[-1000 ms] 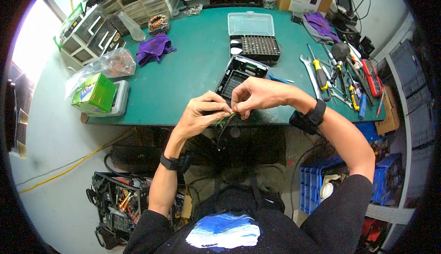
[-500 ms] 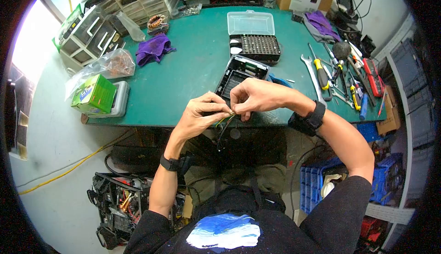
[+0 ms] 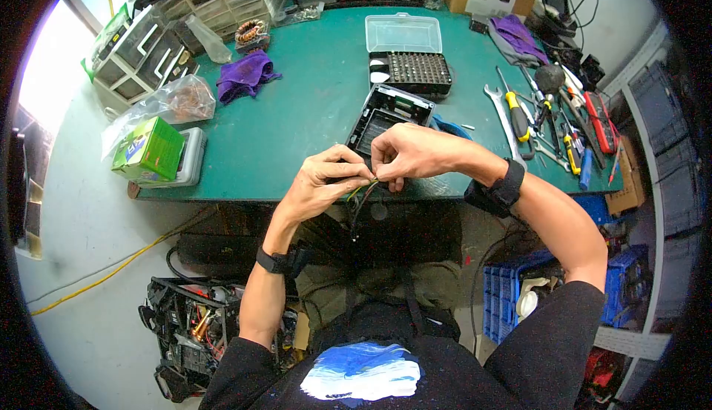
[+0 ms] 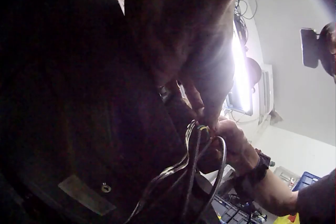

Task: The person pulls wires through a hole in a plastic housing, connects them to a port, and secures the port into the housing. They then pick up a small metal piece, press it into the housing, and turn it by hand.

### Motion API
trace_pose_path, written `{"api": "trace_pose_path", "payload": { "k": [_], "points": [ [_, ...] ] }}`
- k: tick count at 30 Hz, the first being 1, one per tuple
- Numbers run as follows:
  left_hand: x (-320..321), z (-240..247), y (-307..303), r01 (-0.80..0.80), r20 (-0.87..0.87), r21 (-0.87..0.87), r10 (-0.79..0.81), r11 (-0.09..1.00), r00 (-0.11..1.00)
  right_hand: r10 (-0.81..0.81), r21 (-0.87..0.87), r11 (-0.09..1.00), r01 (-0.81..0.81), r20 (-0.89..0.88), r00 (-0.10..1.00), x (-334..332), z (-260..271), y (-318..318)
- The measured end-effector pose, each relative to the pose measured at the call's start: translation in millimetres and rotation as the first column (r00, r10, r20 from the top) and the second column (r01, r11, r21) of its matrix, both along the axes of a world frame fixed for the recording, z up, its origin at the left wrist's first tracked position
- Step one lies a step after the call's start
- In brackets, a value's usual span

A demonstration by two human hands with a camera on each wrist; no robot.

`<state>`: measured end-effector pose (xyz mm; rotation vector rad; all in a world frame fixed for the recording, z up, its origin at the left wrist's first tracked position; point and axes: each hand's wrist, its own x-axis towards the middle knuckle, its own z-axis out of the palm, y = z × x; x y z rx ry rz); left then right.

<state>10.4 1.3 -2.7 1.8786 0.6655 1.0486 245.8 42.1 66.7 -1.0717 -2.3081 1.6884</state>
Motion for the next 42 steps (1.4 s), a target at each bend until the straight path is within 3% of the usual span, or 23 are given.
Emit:
{"api": "trace_pose_path", "payload": {
  "k": [18,20,21,26,33,40,42],
  "points": [
    [-1,3,0,0.037,-0.025,-0.014,-0.037,0.999,0.999,-0.024,0.034,0.999,0.022,0.077,0.997,-4,2,-1],
    [0,5,0,0.106,-0.122,0.172,-0.086,0.979,0.989,-0.189,0.049,0.981,0.185,0.075,0.979,-2,-3,1],
    [0,6,0,0.108,-0.126,0.176,-0.086,0.979,0.988,-0.190,0.052,0.981,0.187,0.071,0.979,-2,-2,0],
    [1,7,-1,0.018,-0.041,0.000,-0.018,1.000,0.999,-0.210,0.080,0.972,0.219,-0.113,0.971,1,-1,-11],
    [1,10,0,-0.015,-0.039,-0.013,0.015,1.000,0.999,-0.257,0.158,0.941,0.298,-0.236,0.937,13,1,-22],
    [2,10,0,-0.045,-0.006,-0.082,0.045,0.996,0.999,-0.314,0.076,0.933,0.352,-0.309,0.898,21,-2,-33],
    [2,9,-1,-0.065,-0.001,-0.087,0.065,0.994,0.998,-0.324,0.178,0.914,0.364,-0.219,0.920,19,3,-38]
  ]
}}
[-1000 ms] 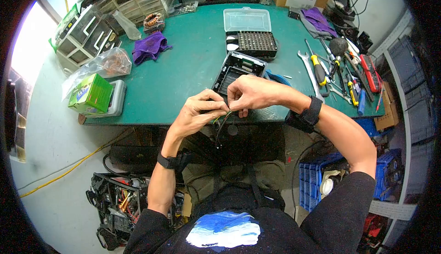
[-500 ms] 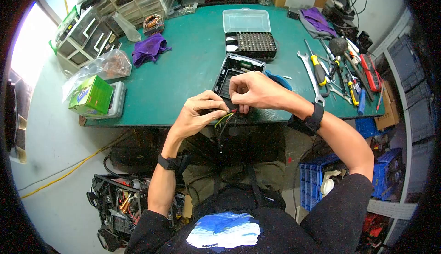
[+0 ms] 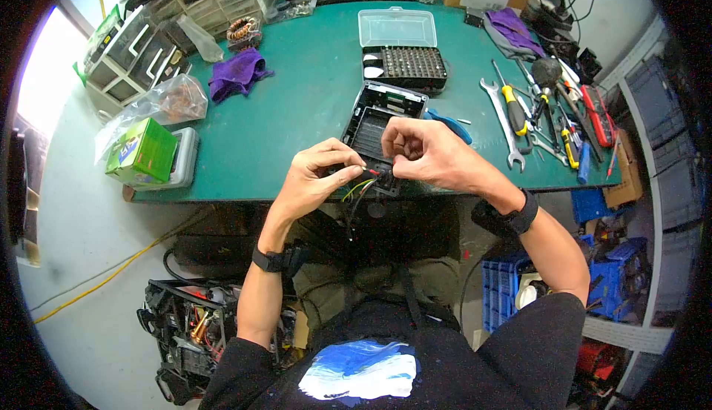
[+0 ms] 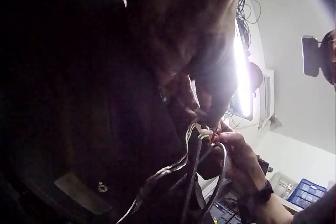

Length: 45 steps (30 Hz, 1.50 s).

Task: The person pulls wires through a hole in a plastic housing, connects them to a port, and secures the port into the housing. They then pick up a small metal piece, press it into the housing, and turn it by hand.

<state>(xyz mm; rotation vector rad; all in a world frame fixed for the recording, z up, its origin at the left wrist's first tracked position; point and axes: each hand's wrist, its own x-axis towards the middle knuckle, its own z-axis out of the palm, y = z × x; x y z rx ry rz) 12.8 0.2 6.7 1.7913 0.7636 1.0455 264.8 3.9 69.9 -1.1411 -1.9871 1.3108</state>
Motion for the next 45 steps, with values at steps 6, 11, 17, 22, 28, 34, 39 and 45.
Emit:
{"api": "trace_pose_path", "payload": {
  "k": [6,11,17,22,28,34,39,45],
  "points": [
    [-1,-1,-1,-0.010,0.015,0.015,0.010,1.000,1.000,-0.050,-0.230,0.973,-0.001,-0.215,0.975,5,-8,-3],
    [-1,0,-1,0.009,0.027,-0.044,-0.008,0.999,1.000,-0.164,-0.296,0.953,0.069,-0.309,0.937,7,-3,-24],
    [-1,-3,1,0.021,0.038,-0.028,-0.019,0.999,0.999,-0.342,-0.524,0.842,0.128,-0.335,0.878,14,-21,-38],
    [-1,-1,-1,0.012,0.017,-0.034,-0.012,0.999,1.000,-0.421,-0.670,0.738,0.079,-0.366,0.830,9,-16,-42],
    [-1,2,-2,0.008,0.011,-0.050,-0.007,0.999,1.000,-0.161,-0.055,0.985,0.166,0.081,0.984,-16,3,-40],
    [-1,0,-1,0.012,0.033,-0.033,-0.011,0.999,0.999,-0.170,0.284,0.954,0.100,0.234,0.957,-28,3,-33],
    [-1,-2,0,0.016,0.029,-0.022,-0.016,1.000,0.999,-0.129,0.146,0.983,0.109,0.137,0.982,-25,-12,-24],
    [-1,-3,1,0.022,0.033,-0.004,-0.022,1.000,0.999,-0.099,0.072,0.994,0.086,0.192,0.976,-23,-4,-17]
  ]
}}
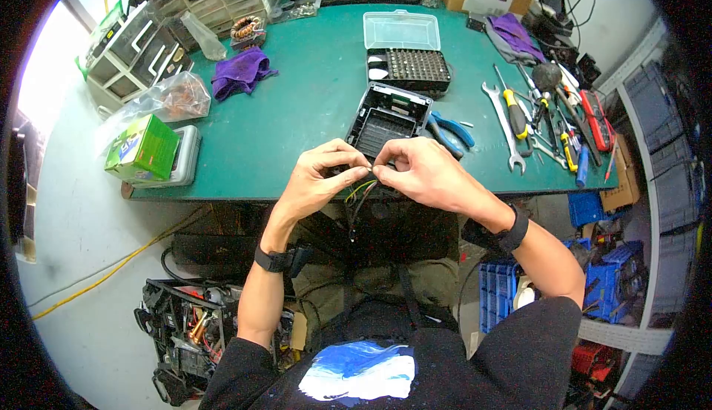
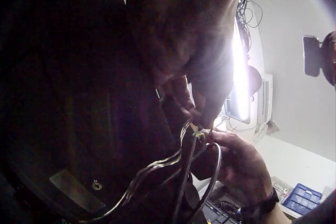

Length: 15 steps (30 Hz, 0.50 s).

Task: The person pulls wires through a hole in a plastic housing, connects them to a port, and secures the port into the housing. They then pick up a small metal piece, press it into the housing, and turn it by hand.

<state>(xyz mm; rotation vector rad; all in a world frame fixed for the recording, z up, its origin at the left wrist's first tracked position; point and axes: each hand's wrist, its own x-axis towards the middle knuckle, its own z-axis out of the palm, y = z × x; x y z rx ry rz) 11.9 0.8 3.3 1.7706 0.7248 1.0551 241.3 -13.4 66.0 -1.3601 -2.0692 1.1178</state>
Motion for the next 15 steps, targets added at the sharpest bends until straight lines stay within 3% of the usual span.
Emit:
{"api": "trace_pose_path", "payload": {
  "k": [4,10,15],
  "points": [
    [-1,1,0,-0.005,0.002,-0.001,0.005,1.000,1.000,-0.004,-0.085,0.996,-0.002,-0.069,0.998,0,-6,5],
    [1,-1,0,-0.005,-0.012,0.036,0.006,0.999,1.000,-0.004,-0.153,0.988,0.001,-0.018,1.000,-3,7,5],
    [0,-2,0,-0.001,-0.034,0.082,0.004,0.997,0.999,0.002,-0.105,0.994,-0.002,0.000,1.000,-8,4,6]
  ]
}}
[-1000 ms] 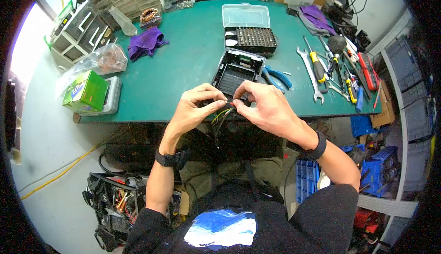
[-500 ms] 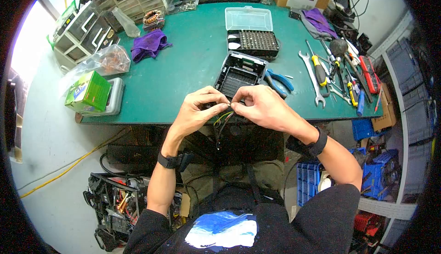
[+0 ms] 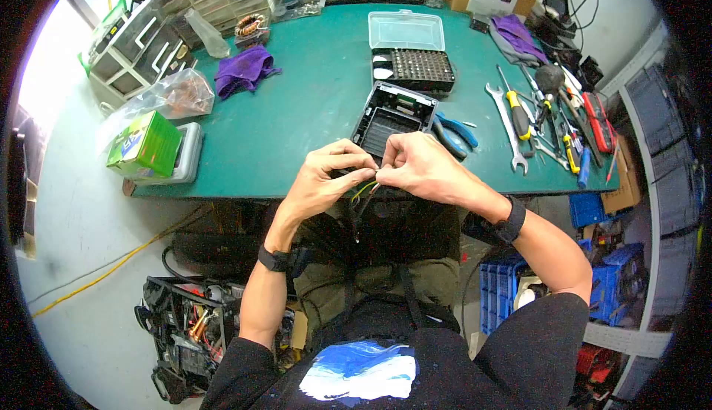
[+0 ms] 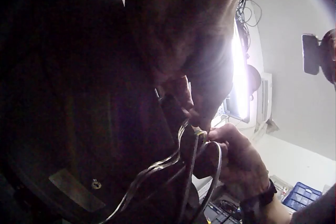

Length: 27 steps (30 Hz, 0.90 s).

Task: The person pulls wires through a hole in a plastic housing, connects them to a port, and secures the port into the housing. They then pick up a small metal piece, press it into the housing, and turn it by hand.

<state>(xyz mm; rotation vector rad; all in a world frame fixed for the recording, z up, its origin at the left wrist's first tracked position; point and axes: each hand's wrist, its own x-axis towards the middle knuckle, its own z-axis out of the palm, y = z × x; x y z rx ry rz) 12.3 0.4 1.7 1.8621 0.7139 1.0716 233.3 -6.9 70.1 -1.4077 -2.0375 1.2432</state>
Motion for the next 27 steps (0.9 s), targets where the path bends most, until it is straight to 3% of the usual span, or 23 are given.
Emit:
{"api": "trace_pose_path", "payload": {
  "k": [27],
  "points": [
    [-0.6,-1.3,2.6,0.048,-0.016,0.021,-0.048,0.999,0.999,0.036,0.162,0.986,-0.043,0.047,0.998,2.1,-5.6,0.4]
  ]
}}
